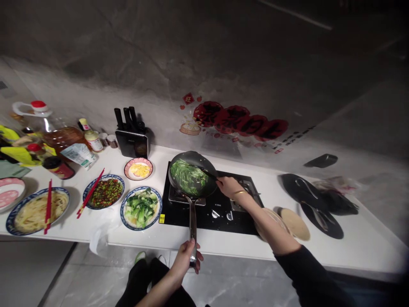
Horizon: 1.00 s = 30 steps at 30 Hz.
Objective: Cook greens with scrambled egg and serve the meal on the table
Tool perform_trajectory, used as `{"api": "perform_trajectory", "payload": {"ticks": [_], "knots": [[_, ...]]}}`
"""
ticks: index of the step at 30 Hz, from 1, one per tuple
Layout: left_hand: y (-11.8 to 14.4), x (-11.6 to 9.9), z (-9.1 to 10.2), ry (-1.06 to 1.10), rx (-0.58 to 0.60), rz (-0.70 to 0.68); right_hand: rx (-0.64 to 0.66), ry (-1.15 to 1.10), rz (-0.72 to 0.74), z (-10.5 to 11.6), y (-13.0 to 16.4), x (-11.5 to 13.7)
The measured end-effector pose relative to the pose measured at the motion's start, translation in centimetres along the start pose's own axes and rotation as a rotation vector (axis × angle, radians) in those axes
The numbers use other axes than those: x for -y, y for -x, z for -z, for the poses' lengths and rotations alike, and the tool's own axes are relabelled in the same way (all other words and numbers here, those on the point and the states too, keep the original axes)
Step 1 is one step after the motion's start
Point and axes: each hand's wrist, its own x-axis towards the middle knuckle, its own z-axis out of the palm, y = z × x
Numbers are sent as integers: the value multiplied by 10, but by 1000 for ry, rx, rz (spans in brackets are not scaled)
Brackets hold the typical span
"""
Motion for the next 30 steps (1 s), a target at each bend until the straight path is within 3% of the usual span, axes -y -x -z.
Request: {"api": "perform_trajectory", "payload": {"ticks": [4,7,12,14,17,21,24,27,30], "knots": [[1,-3,-3,3,-4,13,94,50,118,31,44,-20],[2,-3,-3,2,-7,2,117,95,199,36,64,-17],[1,0,-1,-7,-8,-20,-4,234,192,6,42,28],[1,0,-1,-9,-11,-24,7,209,135,-3,30,39],[2,-3,-2,-5,-13,-8,83,130,60,4,30,32],[2,-5,-4,-4,-17,9,141,89,161,40,52,3],[2,-4,-3,1,-11,6,148,105,212,58,64,-2],[1,-2,-3,12,-8,-1,163,92,236,54,62,7],[1,0,-2,11,-17,-8,74,29,199,35,43,21]]}}
